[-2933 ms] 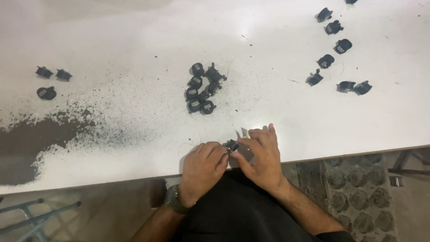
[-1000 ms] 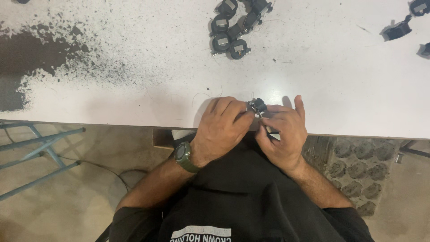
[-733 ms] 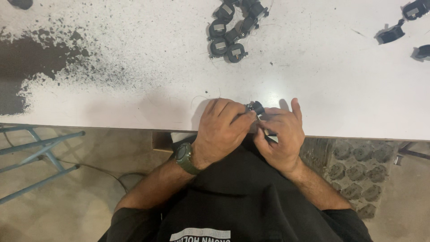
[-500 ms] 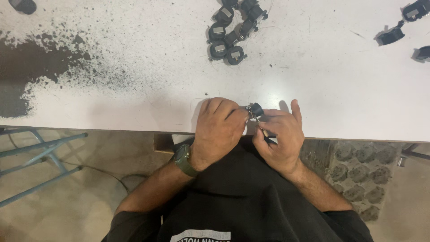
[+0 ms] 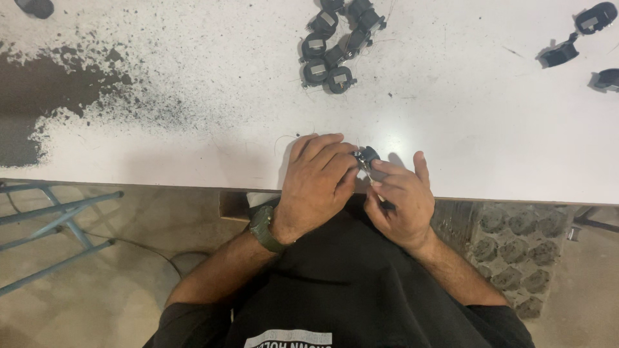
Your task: The person sits at a white workbench assembling black plastic plug components. They pick up a plug body, insert internal metal parts, tighten a small screw using a screwdriver, place the finished plug aside, and reach for the next unassembled component.
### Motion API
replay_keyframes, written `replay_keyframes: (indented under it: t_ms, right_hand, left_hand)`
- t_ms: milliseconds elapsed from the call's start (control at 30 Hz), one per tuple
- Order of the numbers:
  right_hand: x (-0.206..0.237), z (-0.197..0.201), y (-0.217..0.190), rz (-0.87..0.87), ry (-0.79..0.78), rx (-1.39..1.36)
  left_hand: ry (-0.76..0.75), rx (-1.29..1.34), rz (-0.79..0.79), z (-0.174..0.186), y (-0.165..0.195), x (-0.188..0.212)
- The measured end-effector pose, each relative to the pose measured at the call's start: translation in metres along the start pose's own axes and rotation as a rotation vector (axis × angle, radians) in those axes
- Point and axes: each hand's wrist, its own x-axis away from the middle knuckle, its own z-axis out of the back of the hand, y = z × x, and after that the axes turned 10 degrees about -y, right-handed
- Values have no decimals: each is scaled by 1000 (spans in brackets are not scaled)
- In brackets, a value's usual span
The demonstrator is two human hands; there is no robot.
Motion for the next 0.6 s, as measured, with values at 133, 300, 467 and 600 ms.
replay_keyframes:
  t_ms: [133,300,467,600]
  right_hand:
    - [-3,0,-2,-30,16,-1]
    - [-6,2,-2,-39,0,-10]
    - [-18,10,-2,-50,-9,-85]
    - [-29,16,-2,-70,30,-81]
  left_hand:
    - [-16,10,2,2,-1,-1]
    - [-22,38,9,-1,-3,1]
    - [-58,89,14,10,-1,-10]
    - [-54,90,1,20,4,-25]
